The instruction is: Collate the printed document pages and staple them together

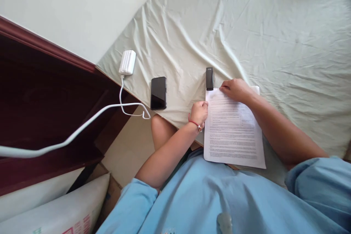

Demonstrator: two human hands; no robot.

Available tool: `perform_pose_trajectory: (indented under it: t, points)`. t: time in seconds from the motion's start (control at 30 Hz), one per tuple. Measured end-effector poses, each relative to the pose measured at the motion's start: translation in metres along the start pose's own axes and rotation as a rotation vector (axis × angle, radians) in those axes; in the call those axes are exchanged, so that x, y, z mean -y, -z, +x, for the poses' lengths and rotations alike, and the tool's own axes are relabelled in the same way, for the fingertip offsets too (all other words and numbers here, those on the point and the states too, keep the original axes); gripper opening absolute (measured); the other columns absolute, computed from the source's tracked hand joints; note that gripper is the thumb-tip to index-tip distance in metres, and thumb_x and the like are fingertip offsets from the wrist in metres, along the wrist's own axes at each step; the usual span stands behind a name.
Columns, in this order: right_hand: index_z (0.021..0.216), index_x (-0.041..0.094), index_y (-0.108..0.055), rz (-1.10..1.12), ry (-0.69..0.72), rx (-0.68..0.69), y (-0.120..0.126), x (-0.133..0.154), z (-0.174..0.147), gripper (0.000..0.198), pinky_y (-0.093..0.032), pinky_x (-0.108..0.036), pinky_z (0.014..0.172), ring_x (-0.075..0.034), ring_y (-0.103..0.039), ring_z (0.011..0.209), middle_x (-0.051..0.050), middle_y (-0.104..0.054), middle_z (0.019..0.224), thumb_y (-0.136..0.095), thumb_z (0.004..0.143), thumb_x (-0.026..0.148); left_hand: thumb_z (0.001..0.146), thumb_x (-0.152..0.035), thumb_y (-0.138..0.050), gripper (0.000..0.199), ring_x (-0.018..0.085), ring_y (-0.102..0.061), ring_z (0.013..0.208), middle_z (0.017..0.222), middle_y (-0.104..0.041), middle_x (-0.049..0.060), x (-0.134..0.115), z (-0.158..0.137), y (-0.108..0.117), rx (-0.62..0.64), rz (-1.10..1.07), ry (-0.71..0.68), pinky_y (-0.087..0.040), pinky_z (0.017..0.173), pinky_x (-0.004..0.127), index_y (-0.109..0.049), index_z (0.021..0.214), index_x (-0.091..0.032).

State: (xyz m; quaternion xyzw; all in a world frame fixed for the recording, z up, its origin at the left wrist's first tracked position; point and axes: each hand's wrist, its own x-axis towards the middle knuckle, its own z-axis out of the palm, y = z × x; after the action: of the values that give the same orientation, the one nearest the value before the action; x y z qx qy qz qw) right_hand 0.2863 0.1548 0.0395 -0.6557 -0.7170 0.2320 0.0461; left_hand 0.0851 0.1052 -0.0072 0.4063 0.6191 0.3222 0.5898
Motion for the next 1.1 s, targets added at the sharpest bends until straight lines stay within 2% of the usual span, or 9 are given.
perform_pose_trajectory:
  t: [0.13, 0.23, 0.3, 0.47, 0.6, 0.7, 0.93, 1.03, 1.1]
  points:
    - [0.108, 0.021, -0.086, -0.018, 0.066, -0.177, -0.01, -0.003, -0.008, 0.031, -0.054, -0.05, 0.096, -0.036, -0.069, 0.107, -0.012, -0.083, 0.103, -0.058, 0.101, 0.032, 0.096, -0.021, -0.062, 0.04, 0.014, -0.045, 0.065, 0.059, -0.049, -0.003, -0.007, -0.005, -0.002, -0.037, 0.084, -0.003, -0.03, 0.065, 0.028, -0.058, 0.057, -0.019]
    - [0.129, 0.024, -0.082, 0.018, 0.154, -0.371, -0.013, 0.003, -0.018, 0.036, -0.053, -0.056, 0.104, -0.038, -0.065, 0.123, -0.012, -0.081, 0.125, -0.056, 0.104, 0.032, 0.096, -0.019, -0.063, 0.04, 0.014, -0.042, 0.063, 0.058, -0.046, -0.003, -0.011, -0.008, -0.003, -0.041, 0.063, 0.019, -0.027, 0.063, 0.029, -0.056, 0.056, -0.019]
    - [0.141, 0.027, -0.076, 0.051, 0.24, -0.432, -0.012, 0.012, -0.024, 0.042, -0.051, -0.058, 0.111, -0.036, -0.064, 0.133, -0.01, -0.077, 0.142, -0.05, 0.108, 0.027, 0.096, -0.017, -0.059, 0.042, 0.014, -0.039, 0.061, 0.057, -0.043, -0.003, -0.014, -0.01, -0.003, -0.028, 0.057, 0.018, -0.026, 0.062, 0.03, -0.053, 0.054, -0.02]
    - [0.147, 0.031, -0.072, 0.004, 0.425, -0.362, -0.015, 0.028, -0.033, 0.055, -0.032, -0.06, 0.134, -0.028, -0.054, 0.155, -0.003, -0.07, 0.157, -0.045, 0.106, 0.009, 0.098, -0.015, -0.053, 0.044, 0.014, -0.037, 0.06, 0.055, -0.041, -0.003, -0.017, -0.012, -0.003, -0.002, 0.07, 0.004, -0.025, 0.062, 0.031, -0.049, 0.054, -0.021]
    - [0.154, 0.036, -0.067, -0.031, 0.421, -0.322, -0.023, 0.026, -0.033, 0.066, -0.025, -0.067, 0.136, -0.028, -0.05, 0.16, -0.001, -0.067, 0.16, -0.048, 0.1, 0.003, 0.096, -0.018, -0.054, 0.038, 0.015, -0.045, 0.063, 0.059, -0.051, -0.002, -0.017, -0.013, -0.003, 0.015, 0.038, 0.012, -0.032, 0.065, 0.03, -0.057, 0.059, -0.02]
    - [0.155, 0.036, -0.066, -0.048, 0.414, -0.333, -0.028, 0.024, -0.034, 0.065, -0.02, -0.07, 0.137, -0.028, -0.049, 0.161, 0.0, -0.067, 0.16, -0.05, 0.1, 0.004, 0.096, -0.019, -0.055, 0.037, 0.016, -0.047, 0.064, 0.06, -0.054, -0.001, -0.016, -0.011, -0.003, 0.013, 0.042, 0.024, -0.033, 0.066, 0.031, -0.058, 0.059, -0.02]
    - [0.155, 0.028, -0.066, -0.056, 0.383, -0.278, -0.04, 0.022, -0.035, 0.069, -0.024, -0.073, 0.134, -0.031, -0.065, 0.146, -0.006, -0.062, 0.165, -0.046, 0.096, 0.0, 0.096, -0.021, -0.056, 0.037, 0.016, -0.047, 0.066, 0.06, -0.054, 0.0, -0.015, -0.008, -0.003, -0.013, 0.14, 0.015, -0.031, 0.065, 0.031, -0.059, 0.059, -0.019]
    - [0.153, 0.025, -0.067, -0.009, 0.376, -0.249, -0.033, 0.024, -0.033, 0.063, -0.026, -0.073, 0.133, -0.033, -0.062, 0.149, -0.009, -0.062, 0.165, -0.046, 0.098, 0.002, 0.098, -0.021, -0.052, 0.037, 0.016, -0.046, 0.064, 0.061, -0.052, -0.001, -0.017, -0.01, -0.004, -0.016, 0.221, 0.003, -0.032, 0.065, 0.031, -0.055, 0.061, -0.02]
    - [0.148, 0.022, -0.07, 0.109, 0.389, -0.298, -0.02, 0.032, -0.039, 0.052, -0.033, -0.071, 0.131, -0.036, -0.06, 0.149, -0.013, -0.064, 0.163, -0.05, 0.102, 0.009, 0.098, -0.02, -0.05, 0.038, 0.016, -0.047, 0.065, 0.061, -0.051, 0.0, -0.017, -0.012, -0.002, -0.018, 0.303, -0.036, -0.034, 0.065, 0.031, -0.051, 0.06, -0.022]
